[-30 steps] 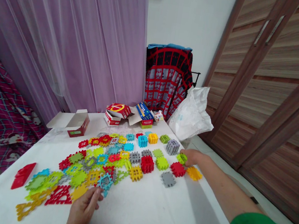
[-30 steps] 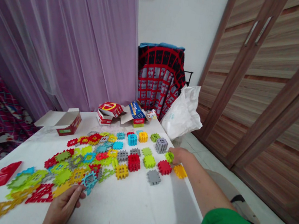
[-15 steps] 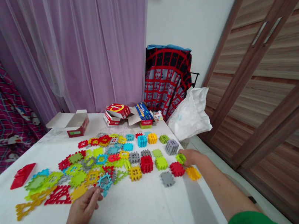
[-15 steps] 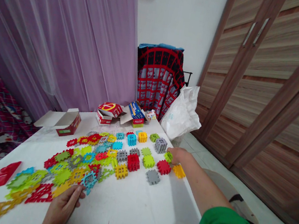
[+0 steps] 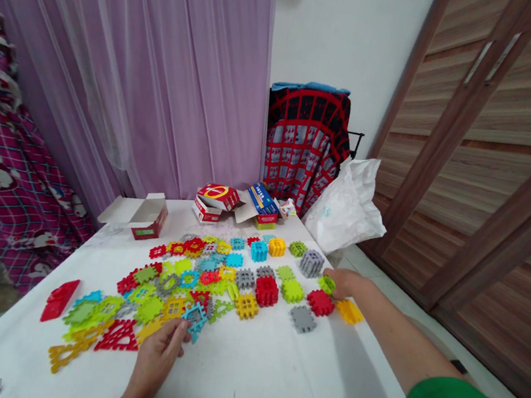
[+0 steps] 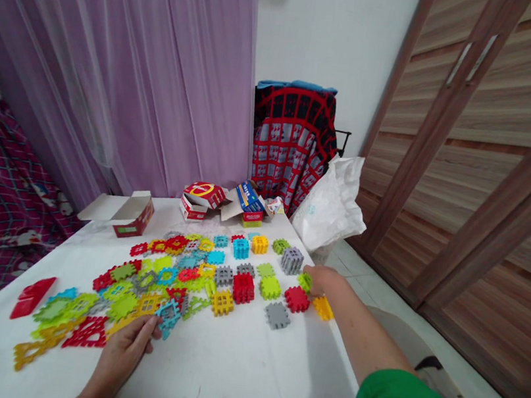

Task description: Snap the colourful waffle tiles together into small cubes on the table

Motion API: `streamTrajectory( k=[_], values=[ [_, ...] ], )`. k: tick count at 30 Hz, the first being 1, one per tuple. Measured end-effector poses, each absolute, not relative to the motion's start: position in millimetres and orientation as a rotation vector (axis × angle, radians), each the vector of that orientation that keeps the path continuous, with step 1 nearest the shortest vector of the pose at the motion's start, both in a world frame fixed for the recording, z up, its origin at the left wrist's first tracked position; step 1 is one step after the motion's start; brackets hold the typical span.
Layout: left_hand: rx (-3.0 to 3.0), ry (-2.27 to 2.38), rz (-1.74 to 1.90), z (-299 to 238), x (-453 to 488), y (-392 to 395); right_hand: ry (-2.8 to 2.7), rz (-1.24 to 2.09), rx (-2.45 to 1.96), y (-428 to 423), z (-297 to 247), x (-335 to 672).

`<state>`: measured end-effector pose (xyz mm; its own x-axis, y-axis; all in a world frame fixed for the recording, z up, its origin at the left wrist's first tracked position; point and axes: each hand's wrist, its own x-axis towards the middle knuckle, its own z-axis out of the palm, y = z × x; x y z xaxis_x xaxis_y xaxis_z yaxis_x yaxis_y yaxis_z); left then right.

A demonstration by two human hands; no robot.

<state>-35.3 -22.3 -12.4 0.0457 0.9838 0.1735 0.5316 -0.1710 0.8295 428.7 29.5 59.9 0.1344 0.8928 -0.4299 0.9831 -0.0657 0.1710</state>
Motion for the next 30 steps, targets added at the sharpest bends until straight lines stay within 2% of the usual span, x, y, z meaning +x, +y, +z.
streamTrajectory(
  k=[6,10,15,30],
  values=[
    [2.239,1.619,1.11,4.3,-47.8,13.6,1.785,-0.293,2.017,31.3,58.5,428.6],
    [2.629,1.52,0.968,-4.6,-58.3,33.2,1.791,-0.302,2.024,32.0,56.4,429.9],
    [2.684,1.567,0.845,-19.8,-62.4,36.9,1.772,-0.321,2.025,33.4,56.6,431.5],
    [2.688,1.552,0.844,-17.5,-61.4,37.4,1.749,-0.342,2.067,30.8,62.4,429.5]
  ],
)
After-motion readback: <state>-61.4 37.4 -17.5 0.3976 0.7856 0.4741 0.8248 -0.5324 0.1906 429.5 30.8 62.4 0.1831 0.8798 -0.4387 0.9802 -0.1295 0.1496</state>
